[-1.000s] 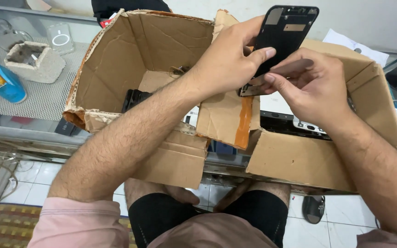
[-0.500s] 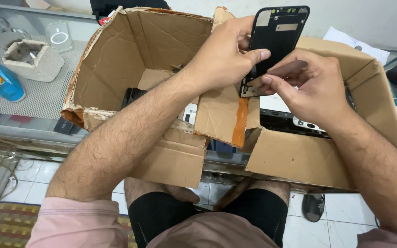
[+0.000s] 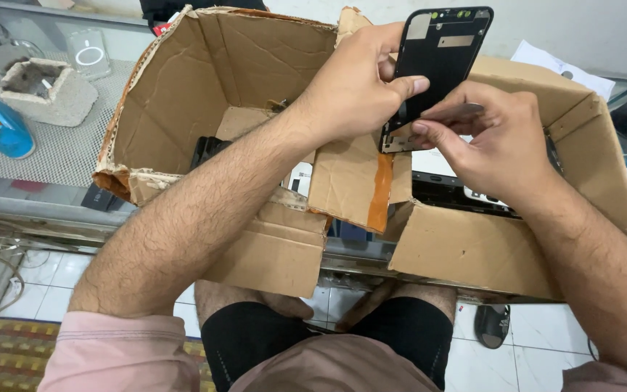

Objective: Sorting through a box of used smartphone components and using a metal tool to separate internal layers of the screens.

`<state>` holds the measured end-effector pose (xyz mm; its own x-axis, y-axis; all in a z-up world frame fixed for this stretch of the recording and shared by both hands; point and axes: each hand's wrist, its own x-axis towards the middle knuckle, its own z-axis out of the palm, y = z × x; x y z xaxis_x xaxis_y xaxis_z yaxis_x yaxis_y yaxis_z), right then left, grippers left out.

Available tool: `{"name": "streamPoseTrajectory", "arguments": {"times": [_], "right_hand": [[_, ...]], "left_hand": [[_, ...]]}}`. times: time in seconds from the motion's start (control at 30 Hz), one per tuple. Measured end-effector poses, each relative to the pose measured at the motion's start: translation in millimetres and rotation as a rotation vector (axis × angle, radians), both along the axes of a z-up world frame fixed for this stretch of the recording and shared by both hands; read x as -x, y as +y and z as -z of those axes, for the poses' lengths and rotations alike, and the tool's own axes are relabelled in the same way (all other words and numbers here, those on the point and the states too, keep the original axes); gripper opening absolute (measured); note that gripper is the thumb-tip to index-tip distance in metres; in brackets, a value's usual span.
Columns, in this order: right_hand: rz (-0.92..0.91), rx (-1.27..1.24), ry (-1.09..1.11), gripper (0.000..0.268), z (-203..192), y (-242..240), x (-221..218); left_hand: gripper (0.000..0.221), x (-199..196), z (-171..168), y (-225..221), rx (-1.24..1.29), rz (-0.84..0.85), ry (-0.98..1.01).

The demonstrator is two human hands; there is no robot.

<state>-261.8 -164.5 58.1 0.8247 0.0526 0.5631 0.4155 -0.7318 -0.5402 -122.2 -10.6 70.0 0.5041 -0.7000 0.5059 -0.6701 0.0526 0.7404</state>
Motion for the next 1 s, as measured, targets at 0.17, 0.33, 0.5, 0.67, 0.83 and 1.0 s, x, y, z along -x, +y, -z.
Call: {"name": "streamPoseTrajectory", "arguments": {"times": [0.17,0.33,0.5,0.67,0.83,1.0], "right_hand": [[0.011,0.016,0.002,0.014,-0.6,1.6,0.3],[0.003,0.002,0.018,0.010,-6.6,9.8,-1.7],[0.035,0.049,-0.009,0.010,-2.2,3.7,-4.8],[-0.002,0.106,-0.047,0.011,-3.6,0.7,-6.2],[0.011,0.076,-0.021,0.010,-6.3,4.6,-4.2],[0.079,0.265,-0.077,0.006,-23.2,9.2,12.4]], "left_hand": [[0.014,1.7,-1.5,0.3,-0.057,-0.047,0.038],[0.014,1.4,-1.6,0.8,-0.075,-0.075,0.053],[0.016,1.0,-1.0,0.3,-0.062,-0.090,0.046],[0.015,0.2,-1.4,-0.4,-0.030,-0.049,0.061],[0.014,0.0,-0.3,-0.5,0.002,-0.009,0.064],[0.014,-0.9,-0.8,-1.9,-0.035,-0.015,0.065]]}}
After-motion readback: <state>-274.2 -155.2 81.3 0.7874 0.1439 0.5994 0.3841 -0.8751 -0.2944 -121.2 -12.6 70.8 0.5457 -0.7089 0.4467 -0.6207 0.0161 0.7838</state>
